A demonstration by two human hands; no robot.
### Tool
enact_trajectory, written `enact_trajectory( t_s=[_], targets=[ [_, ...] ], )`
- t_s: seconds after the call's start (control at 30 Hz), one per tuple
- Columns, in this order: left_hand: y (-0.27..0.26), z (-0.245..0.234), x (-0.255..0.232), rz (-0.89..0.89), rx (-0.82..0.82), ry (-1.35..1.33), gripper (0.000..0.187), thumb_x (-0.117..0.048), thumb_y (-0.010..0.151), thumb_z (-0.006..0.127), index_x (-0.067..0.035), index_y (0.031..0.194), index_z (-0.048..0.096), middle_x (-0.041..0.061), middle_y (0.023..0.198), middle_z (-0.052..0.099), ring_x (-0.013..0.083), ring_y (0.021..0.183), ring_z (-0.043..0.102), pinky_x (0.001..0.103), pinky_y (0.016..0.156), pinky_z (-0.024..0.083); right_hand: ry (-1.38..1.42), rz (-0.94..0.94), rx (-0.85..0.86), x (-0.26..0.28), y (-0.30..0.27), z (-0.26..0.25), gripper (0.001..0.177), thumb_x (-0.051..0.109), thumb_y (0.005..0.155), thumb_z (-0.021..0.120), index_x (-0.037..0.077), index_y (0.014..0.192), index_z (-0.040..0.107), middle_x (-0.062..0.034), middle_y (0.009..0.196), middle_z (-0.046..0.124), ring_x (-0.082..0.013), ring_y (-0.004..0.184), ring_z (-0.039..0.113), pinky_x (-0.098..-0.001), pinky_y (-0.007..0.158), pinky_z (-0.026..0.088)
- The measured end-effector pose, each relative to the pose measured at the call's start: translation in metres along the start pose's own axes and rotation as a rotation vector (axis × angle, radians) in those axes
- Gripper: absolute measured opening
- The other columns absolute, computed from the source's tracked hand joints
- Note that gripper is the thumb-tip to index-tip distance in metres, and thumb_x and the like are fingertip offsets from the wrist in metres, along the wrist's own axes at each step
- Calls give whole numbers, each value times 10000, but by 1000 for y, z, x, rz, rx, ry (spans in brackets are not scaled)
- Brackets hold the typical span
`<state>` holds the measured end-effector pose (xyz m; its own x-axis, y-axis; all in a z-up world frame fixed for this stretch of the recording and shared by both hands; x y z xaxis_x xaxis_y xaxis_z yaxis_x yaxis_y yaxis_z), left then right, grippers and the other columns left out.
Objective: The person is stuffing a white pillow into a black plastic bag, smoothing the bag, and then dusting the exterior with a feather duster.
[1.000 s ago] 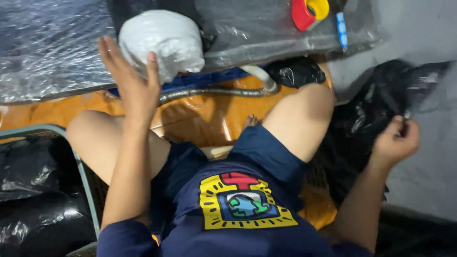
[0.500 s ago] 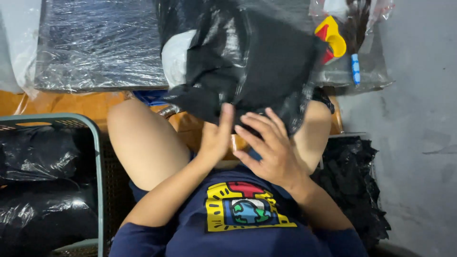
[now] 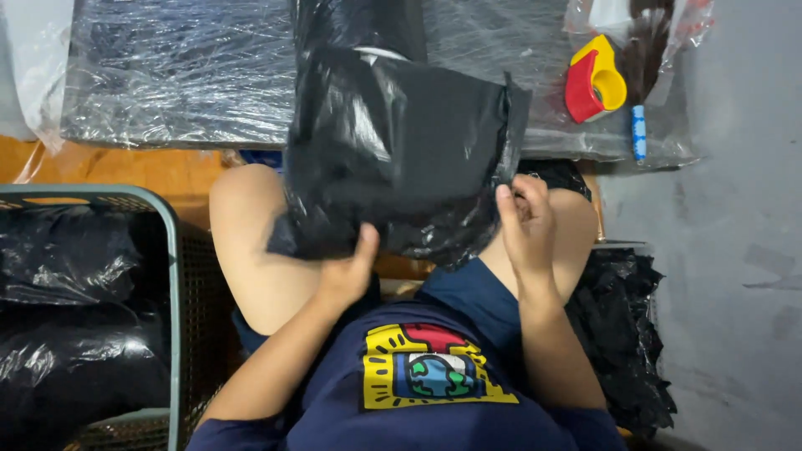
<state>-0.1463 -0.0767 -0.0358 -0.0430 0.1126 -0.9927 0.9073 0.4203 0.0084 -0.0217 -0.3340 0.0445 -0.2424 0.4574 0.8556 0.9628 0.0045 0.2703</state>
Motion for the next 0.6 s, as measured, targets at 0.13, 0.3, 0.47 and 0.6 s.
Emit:
enact_trajectory(
  t_s=[0.13,0.3,0.47,0.6],
  targets=[
    [4,-6,-38,236,149,103,529,-265,938,702,-33,1402,598,186,1471,563,271,1421,471,457,1188,378,20,101,14,0,18,-3,222,279,1010,751,80,1099,712,-54,1162,682,-168,1094,676,-312,947,534],
    [9,-7,-94,951,619,409,395,-32,877,621,60,1260,649,288,1530,474,424,1487,380,577,1230,257,-11,224,-175,-11,43,-40,314,420,1106,459,126,1149,560,-141,1108,642,-278,978,682,-401,846,539],
    [50,-30,-98,789,535,485,538,10,859,630,-12,1394,585,262,1383,594,431,1310,555,553,1097,443,410,-105,-175,19,56,-51,295,222,1092,468,70,1342,506,-153,1187,646,-202,1069,673,-356,996,555],
    [86,-37,-147,665,336,-23,484,-189,1054,542,-31,1510,499,192,1464,586,364,1380,557,494,1165,443,121,-284,-2,-26,52,-55,134,98,1004,504,31,1110,550,-51,764,478,-145,668,497,-321,647,431]
  ],
)
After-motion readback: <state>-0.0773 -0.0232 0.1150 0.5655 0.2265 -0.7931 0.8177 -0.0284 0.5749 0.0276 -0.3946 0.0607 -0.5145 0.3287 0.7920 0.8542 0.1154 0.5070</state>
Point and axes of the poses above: each hand's wrist, its own y-axis towards the middle knuckle, its own z-axis out of the palm, x = y × z, the point moved 2 cm from there along y, towards the middle knuckle
